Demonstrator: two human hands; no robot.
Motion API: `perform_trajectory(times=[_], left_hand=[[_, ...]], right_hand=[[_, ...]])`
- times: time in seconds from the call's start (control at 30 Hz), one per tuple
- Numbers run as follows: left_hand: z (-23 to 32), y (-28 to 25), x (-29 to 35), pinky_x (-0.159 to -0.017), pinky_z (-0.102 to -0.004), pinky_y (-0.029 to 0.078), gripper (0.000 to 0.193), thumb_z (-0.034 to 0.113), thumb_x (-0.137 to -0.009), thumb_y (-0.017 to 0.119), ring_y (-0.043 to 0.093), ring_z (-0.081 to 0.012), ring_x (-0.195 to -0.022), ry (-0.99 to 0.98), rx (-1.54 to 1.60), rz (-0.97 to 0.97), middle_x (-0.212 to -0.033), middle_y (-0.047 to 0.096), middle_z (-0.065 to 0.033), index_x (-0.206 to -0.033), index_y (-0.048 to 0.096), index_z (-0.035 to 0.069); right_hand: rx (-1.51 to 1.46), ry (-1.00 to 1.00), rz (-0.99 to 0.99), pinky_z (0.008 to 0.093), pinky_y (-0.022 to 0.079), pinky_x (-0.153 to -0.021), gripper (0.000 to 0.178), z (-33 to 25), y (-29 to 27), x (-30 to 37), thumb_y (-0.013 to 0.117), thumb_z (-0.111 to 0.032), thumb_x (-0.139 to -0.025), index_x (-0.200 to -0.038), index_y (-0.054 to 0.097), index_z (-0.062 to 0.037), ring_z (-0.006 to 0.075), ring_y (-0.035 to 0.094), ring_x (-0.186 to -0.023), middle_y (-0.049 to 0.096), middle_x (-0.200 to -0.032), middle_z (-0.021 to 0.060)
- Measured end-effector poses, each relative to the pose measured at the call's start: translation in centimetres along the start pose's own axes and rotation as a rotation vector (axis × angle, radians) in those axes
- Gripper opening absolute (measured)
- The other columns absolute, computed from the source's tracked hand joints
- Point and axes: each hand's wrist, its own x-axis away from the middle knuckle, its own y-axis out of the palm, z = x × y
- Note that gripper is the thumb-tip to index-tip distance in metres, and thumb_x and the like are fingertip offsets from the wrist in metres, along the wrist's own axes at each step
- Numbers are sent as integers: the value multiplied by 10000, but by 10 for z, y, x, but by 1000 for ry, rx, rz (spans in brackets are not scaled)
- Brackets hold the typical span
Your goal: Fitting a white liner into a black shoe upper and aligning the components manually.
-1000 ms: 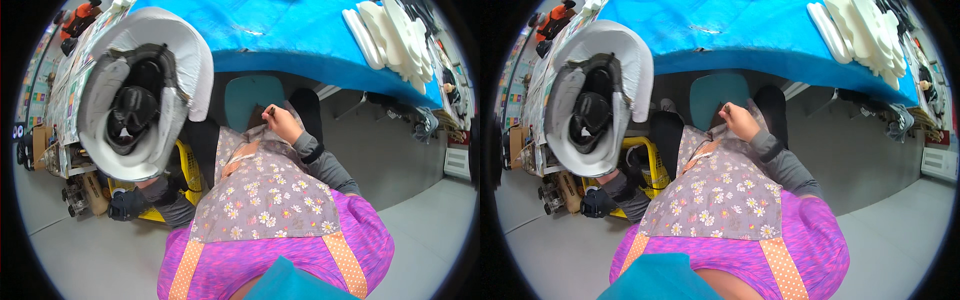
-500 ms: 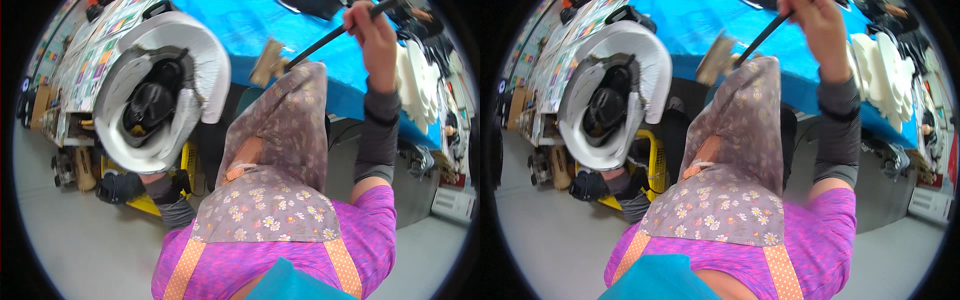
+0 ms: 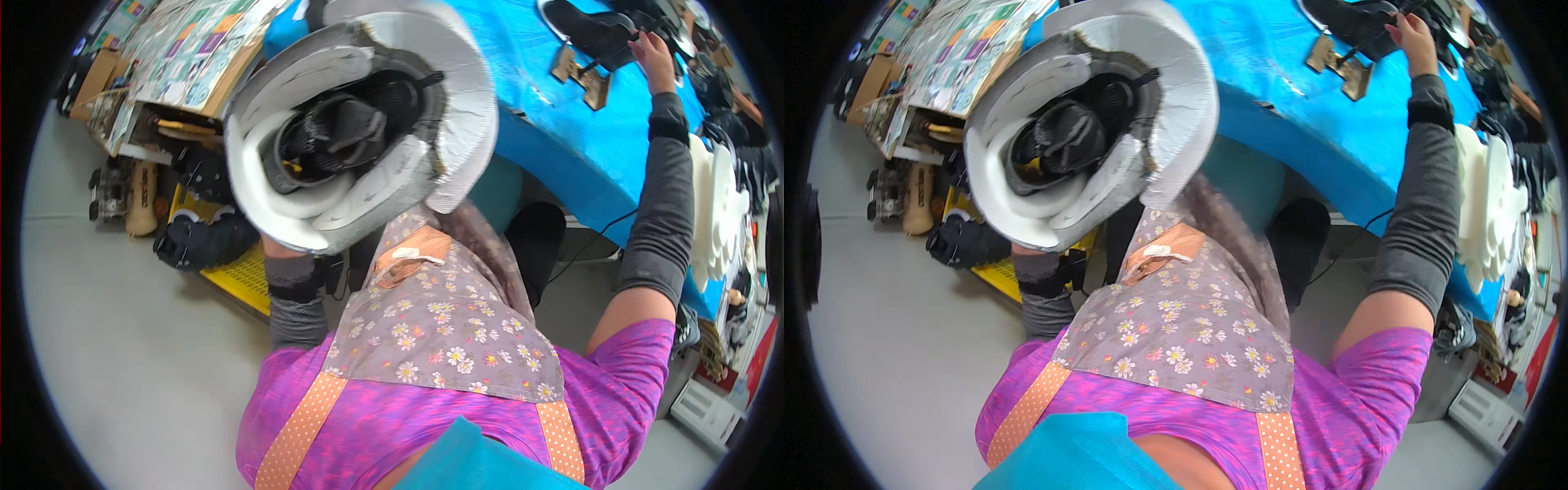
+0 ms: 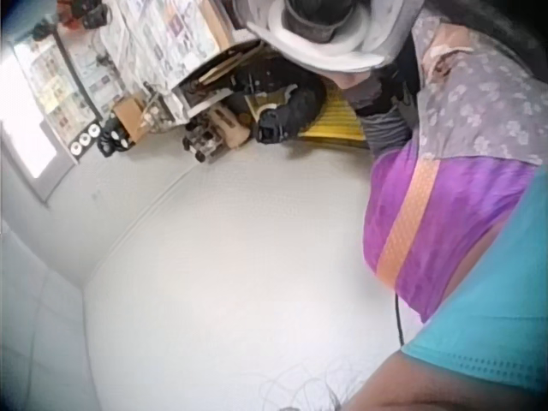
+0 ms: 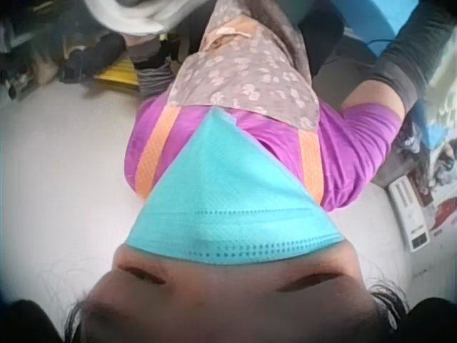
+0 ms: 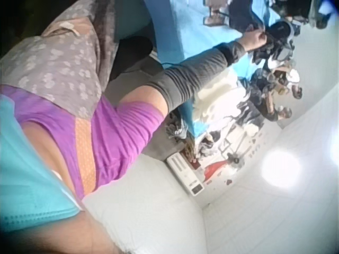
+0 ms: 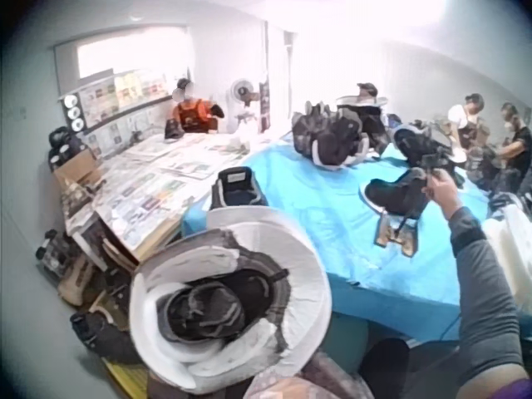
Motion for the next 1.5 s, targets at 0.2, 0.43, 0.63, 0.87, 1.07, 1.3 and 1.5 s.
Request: perform_trajectory(times=[0.2,0.43,0.63,0.87,1.07,1.3,1.5], left_hand=[[-14,-8,-2,-1090,-449,386,638,482,-893,585,560,-307,-1200,-156,431,8,-1342,553,-154,-1345,524,35],[-23,31,5,-1059,-396,423,636,518,-1014,362,558,-264,-1217,-213,-87,151,-1360,555,-146,-1393,473,20],[-33,8,13,-966,-366,485,522,404,-1005,485,636,-250,-1081,-137,-355,355,-1226,640,-157,-1273,570,-36],[-27,-18,32,-954,-367,498,490,369,-997,516,646,-245,-1063,-320,-251,261,-1212,649,-165,-1243,588,-48],[-33,-12,30,-959,-356,490,484,388,-991,516,637,-234,-1086,-308,-384,373,-1211,655,-144,-1250,597,-12],[-34,-10,35,-818,-293,524,417,351,-974,587,672,-178,-911,-292,-279,415,-1064,694,-113,-1121,649,-35],[-32,-37,28,-904,-342,511,424,352,-986,544,655,-209,-1012,-322,-250,471,-1143,674,-126,-1180,626,-16]], right_hand=[[4,-580,-66,251,445,-949,292,-126,115,175,536,-117,-996,-1256,599,0,170,624,-1070,668,-1147,117],[453,-936,-373,334,480,-789,248,-126,222,329,713,-154,-701,-919,615,-88,218,584,-914,600,-985,41],[342,-871,-536,339,473,-661,149,-87,234,364,620,-97,-666,-801,566,-63,231,531,-772,486,-796,58],[59,-301,4,307,475,-609,96,-58,207,338,740,-18,-805,-842,652,-22,207,594,-668,610,-754,85],[398,-616,-120,352,482,-709,148,-59,220,344,757,-34,-757,-835,631,-42,276,600,-832,636,-862,77],[474,-547,-403,362,500,-793,331,-75,259,379,776,-185,-731,-982,615,-40,270,590,-920,622,-971,86],[413,-619,-796,338,467,-749,213,-67,255,377,705,-161,-748,-914,643,-44,225,582,-876,608,-910,44]])
